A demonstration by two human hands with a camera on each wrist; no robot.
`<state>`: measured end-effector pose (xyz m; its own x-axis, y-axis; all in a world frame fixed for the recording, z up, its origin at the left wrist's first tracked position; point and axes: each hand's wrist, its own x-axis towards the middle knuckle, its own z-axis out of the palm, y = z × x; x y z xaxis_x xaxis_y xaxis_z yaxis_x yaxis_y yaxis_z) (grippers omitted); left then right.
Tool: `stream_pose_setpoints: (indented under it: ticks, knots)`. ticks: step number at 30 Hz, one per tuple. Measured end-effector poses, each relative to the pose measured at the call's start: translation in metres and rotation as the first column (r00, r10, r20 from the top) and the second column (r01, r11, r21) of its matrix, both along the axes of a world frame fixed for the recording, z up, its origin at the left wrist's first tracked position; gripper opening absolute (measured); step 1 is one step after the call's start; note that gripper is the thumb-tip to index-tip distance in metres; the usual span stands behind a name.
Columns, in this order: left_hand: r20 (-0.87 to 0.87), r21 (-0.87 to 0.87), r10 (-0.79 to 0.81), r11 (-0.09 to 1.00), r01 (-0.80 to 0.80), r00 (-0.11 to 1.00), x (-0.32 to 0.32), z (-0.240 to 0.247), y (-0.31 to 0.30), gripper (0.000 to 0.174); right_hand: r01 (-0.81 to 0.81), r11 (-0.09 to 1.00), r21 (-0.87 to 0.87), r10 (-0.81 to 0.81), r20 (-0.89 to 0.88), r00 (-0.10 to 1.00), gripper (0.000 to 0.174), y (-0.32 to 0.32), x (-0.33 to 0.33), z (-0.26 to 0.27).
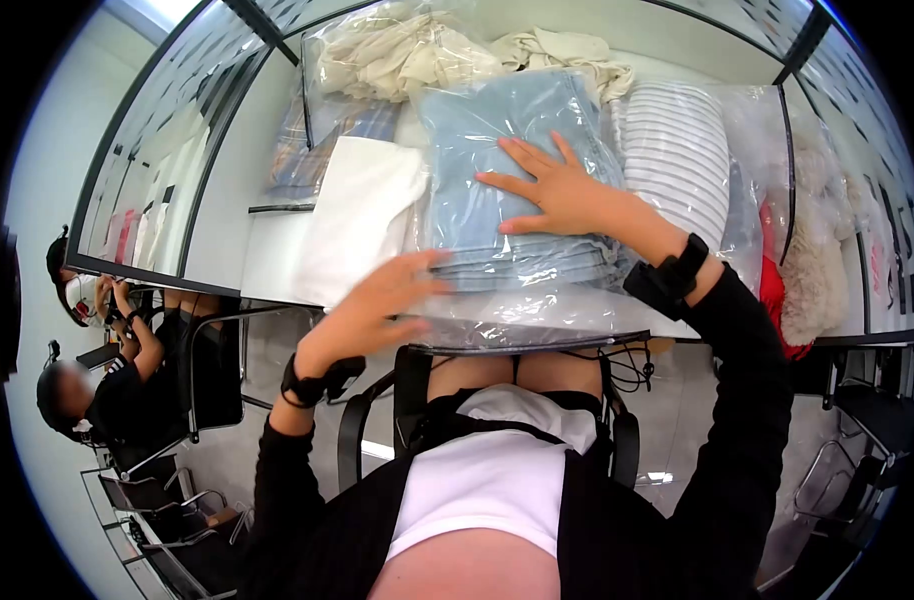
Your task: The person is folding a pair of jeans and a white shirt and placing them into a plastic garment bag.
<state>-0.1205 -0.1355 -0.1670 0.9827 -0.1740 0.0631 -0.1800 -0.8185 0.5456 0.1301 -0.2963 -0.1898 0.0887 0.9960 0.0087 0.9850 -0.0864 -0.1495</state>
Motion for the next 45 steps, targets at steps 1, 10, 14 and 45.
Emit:
stream_pose_setpoints:
  ticks: [1,10,14,45]
  knots:
    - [-0.008,-0.074,0.195,0.978,-0.195,0.981,-0.01,0.005,0.009,0.037,0.03,1.0,0.007,-0.03,0.0,1.0,0.063,0.0,-0.003,0.002]
    - [-0.038,-0.043,0.91,0.411,-0.911,0.413,-0.071,-0.048,0.093,0.053,0.146,0.988,0.043,-0.147,0.019,0.989,0.06,0.0,-0.017,-0.005]
    - [-0.303,-0.143,0.87,0.362,-0.921,0.389,-0.067,-0.039,0.097,0.054,0.141,0.988,0.06,-0.144,0.043,0.989,0.06,0.0,-0.016,-0.006]
    - [0.245,-0.404,0.902,0.429,-0.808,0.356,-0.059,-0.049,0.027,0.042,-0.036,0.96,-0.278,-0.02,-0.196,0.98,0.052,0.22,-0.023,0.016]
